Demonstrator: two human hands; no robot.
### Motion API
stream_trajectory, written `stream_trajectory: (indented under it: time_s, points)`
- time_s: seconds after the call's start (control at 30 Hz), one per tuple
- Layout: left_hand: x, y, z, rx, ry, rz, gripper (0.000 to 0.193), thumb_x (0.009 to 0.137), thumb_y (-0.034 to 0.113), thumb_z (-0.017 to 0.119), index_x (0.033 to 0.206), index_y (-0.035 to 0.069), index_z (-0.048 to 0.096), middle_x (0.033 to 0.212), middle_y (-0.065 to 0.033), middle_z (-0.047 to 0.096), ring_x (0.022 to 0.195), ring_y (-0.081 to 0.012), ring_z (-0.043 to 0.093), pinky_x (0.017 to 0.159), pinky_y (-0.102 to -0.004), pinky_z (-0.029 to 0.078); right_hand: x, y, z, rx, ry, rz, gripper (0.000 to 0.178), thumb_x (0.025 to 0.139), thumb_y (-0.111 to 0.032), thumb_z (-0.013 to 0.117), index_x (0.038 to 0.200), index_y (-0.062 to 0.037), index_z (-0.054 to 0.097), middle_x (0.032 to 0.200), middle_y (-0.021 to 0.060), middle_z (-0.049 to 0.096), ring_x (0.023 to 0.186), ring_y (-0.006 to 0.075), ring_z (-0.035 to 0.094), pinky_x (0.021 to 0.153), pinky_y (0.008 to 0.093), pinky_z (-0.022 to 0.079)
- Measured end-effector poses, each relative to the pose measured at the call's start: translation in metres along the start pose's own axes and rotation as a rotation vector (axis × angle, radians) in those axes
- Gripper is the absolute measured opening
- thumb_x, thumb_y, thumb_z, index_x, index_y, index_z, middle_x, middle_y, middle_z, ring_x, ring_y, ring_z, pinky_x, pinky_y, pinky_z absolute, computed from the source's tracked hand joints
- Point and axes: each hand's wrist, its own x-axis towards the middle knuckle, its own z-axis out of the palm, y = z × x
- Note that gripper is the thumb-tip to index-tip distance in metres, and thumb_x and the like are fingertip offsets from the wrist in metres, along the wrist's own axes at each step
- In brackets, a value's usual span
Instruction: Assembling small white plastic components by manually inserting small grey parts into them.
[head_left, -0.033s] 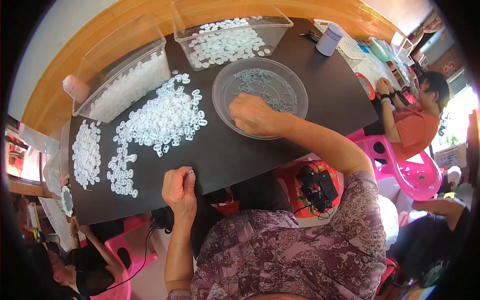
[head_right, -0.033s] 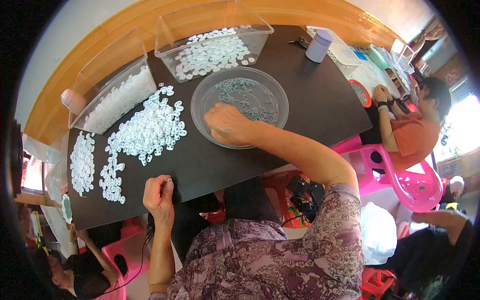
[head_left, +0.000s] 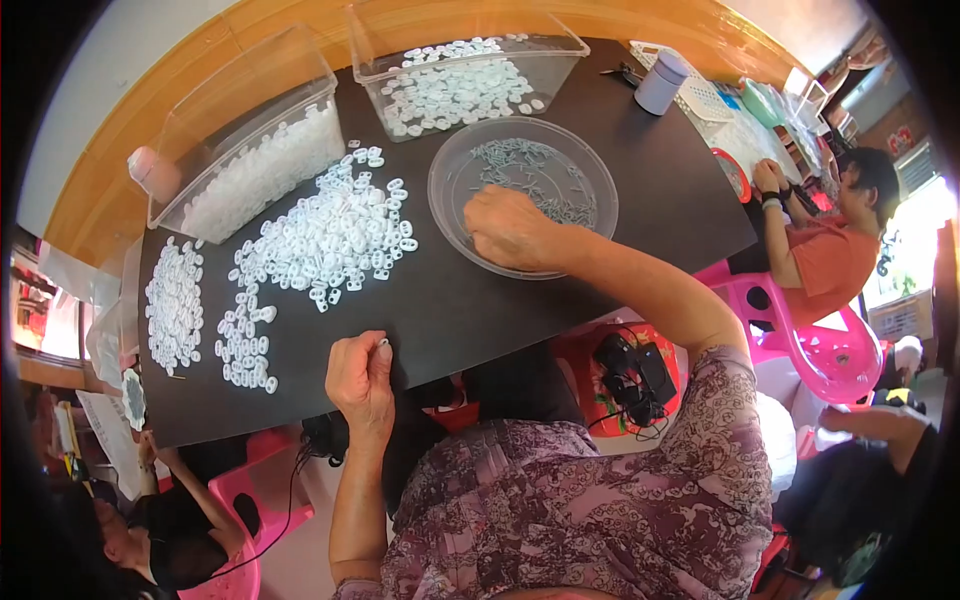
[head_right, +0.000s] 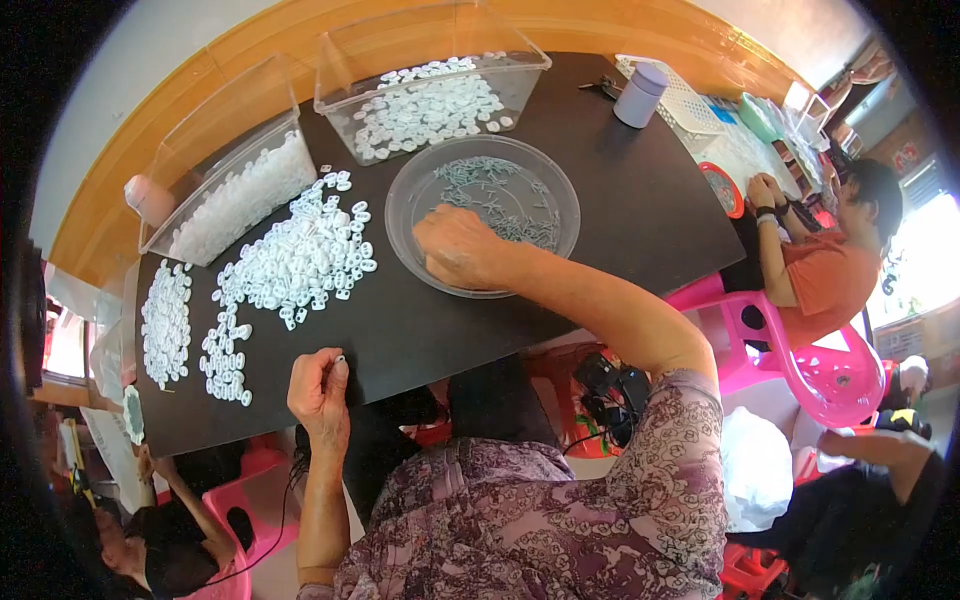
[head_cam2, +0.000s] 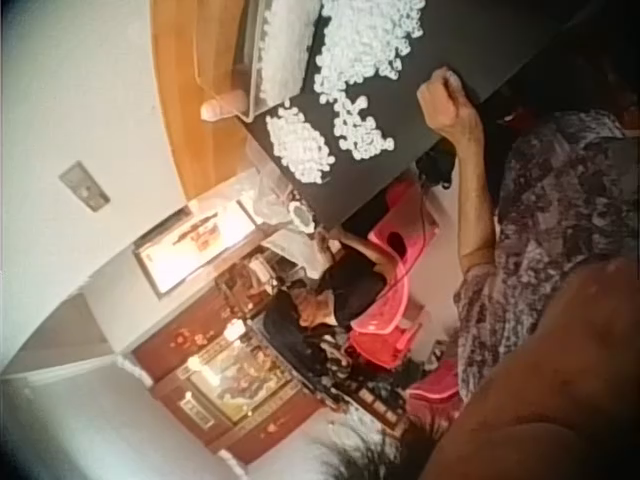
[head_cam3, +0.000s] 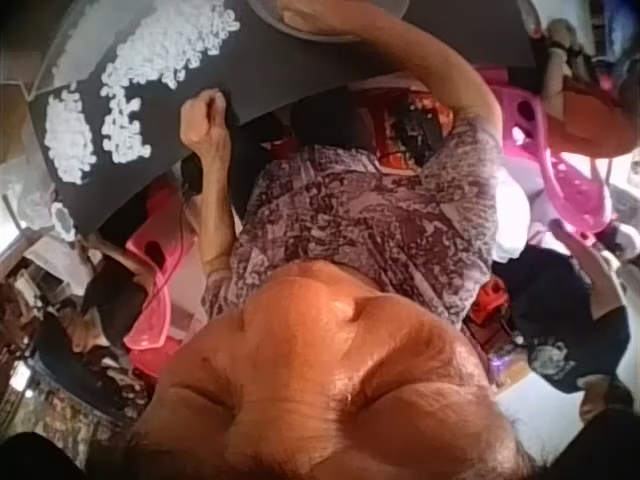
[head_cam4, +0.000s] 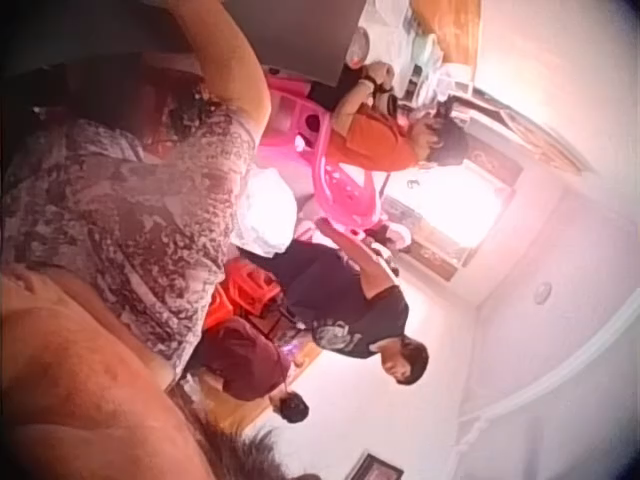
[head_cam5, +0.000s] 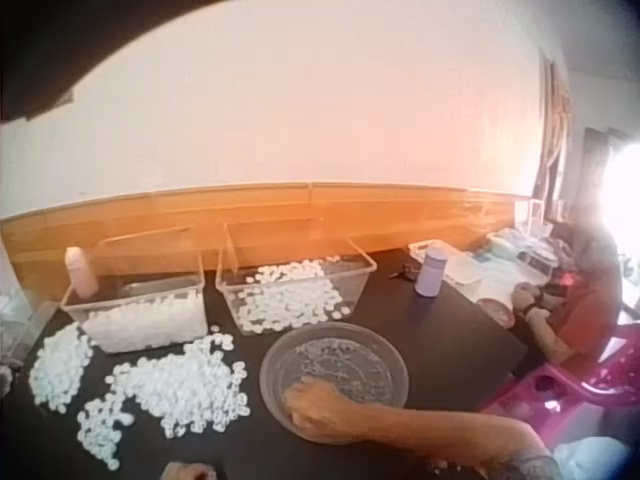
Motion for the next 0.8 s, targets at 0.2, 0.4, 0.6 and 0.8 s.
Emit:
stream_trajectory:
  time_s: [0.2,0.4,0.6,0.8]
  points:
    - [0.0,0.0,-0.005,-0.024,0.011,0.014,0.011,0.084,0.008,0.063,0.09,-0.002,0.062,0.072,-0.0029,0.051,0.064,-0.0127,0.048,0.06,-0.0237,0.04,-0.009,-0.007,-0.016,0.096,0.09,0.154,0.006,0.072,-0.001,0.057,0.076,-0.0044,0.053,0.074,0.0112,0.054,0.072,0.0292,0.053,0.064,0.0392,0.043]
    - [0.005,0.012,-0.015,-0.536,0.05,-0.455,0.009,0.085,0.006,0.061,0.091,-0.001,0.063,0.073,-0.0015,0.058,0.063,-0.0096,0.05,0.058,-0.0211,0.04,-0.006,-0.074,-0.029,0.469,0.138,0.356,0.012,0.075,0.003,0.063,0.085,-0.0036,0.061,0.074,0.0029,0.053,0.066,0.0112,0.049,0.061,0.0245,0.041]
    - [0.006,0.032,-0.033,-0.966,-0.036,-0.661,0.01,0.086,0.005,0.061,0.094,-0.002,0.062,0.078,-0.008,0.064,0.063,-0.0083,0.055,0.057,-0.0187,0.043,0.007,-0.124,0.001,0.882,0.061,0.315,0.011,0.076,0.005,0.062,0.084,-0.0025,0.064,0.079,-0.0002,0.055,0.069,0.0058,0.049,0.061,0.0216,0.039]
    - [-0.001,0.04,-0.04,-0.969,-0.018,-0.67,0.012,0.085,0.008,0.063,0.09,-0.003,0.062,0.076,-0.0079,0.063,0.061,-0.0101,0.054,0.055,-0.0203,0.041,0.019,-0.151,0.005,1.053,-0.102,0.477,0.007,0.08,0.002,0.063,0.086,0.0002,0.062,0.078,-0.0003,0.057,0.071,0.0036,0.051,0.061,0.0202,0.041]
